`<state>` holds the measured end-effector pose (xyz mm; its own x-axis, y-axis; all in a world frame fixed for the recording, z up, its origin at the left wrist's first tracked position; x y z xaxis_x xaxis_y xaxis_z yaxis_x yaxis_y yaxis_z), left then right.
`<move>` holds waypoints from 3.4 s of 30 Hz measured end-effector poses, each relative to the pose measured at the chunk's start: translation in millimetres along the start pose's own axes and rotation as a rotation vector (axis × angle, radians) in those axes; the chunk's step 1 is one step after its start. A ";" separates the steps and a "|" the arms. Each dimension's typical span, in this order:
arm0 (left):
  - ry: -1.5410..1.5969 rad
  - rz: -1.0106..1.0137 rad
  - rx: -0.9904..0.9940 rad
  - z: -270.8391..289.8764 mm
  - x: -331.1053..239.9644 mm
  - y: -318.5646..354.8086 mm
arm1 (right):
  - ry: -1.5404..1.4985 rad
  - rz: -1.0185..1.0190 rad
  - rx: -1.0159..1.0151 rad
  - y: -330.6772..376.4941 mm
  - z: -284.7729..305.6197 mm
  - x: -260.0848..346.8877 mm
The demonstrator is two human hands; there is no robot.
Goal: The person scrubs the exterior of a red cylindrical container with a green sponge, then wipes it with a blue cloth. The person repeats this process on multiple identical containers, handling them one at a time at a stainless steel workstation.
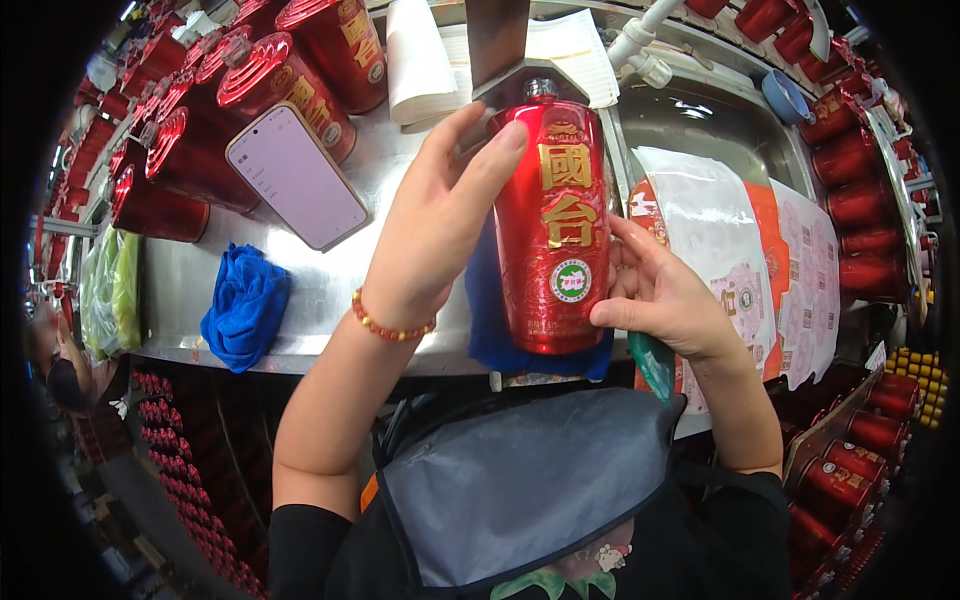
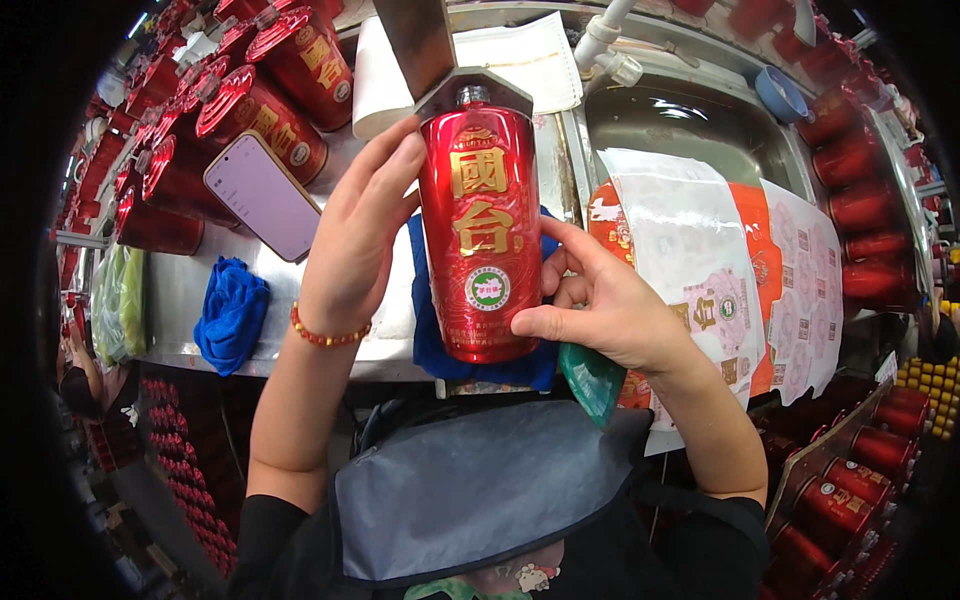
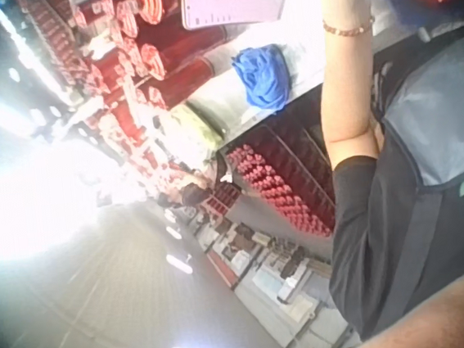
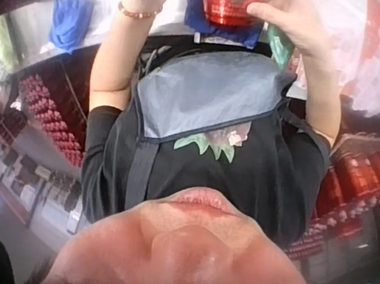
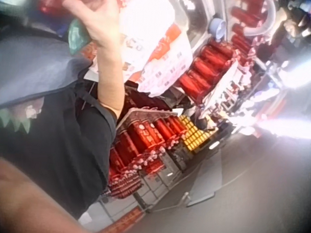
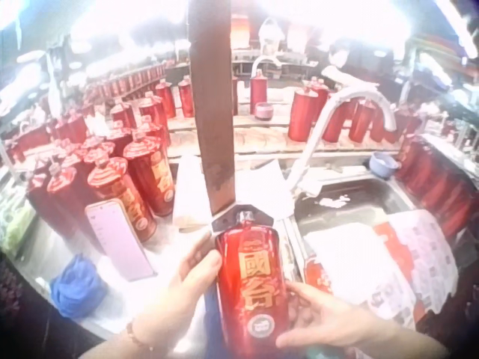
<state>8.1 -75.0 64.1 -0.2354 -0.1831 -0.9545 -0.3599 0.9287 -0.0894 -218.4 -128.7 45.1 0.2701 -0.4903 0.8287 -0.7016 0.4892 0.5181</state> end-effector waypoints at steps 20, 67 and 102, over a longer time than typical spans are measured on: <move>-0.094 0.005 0.058 -11.3 6.9 -31.8 | 0.006 0.002 -0.011 -0.7 -4.0 -2.0; -0.126 0.101 0.114 7.0 5.5 -16.7 | 0.099 0.077 -0.125 -21.9 0.4 37.3; -0.109 0.058 0.163 21.8 39.8 67.7 | 0.008 -0.004 0.048 1.0 -0.2 -2.5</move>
<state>-5.9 -12.4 13.9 -0.1494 -0.1000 -0.9837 -0.1959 0.9781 -0.0696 -219.6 -126.8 43.6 0.2782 -0.4861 0.8285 -0.7313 0.4521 0.5108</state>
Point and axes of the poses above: each hand's wrist, its own y-axis away from the middle knuckle, its own z-axis out of the back of the hand, x = y × z, the point moved 1 cm from there along -y, towards the middle knuckle, and after that the axes turned 10 degrees about -z, right-handed, at the moved point
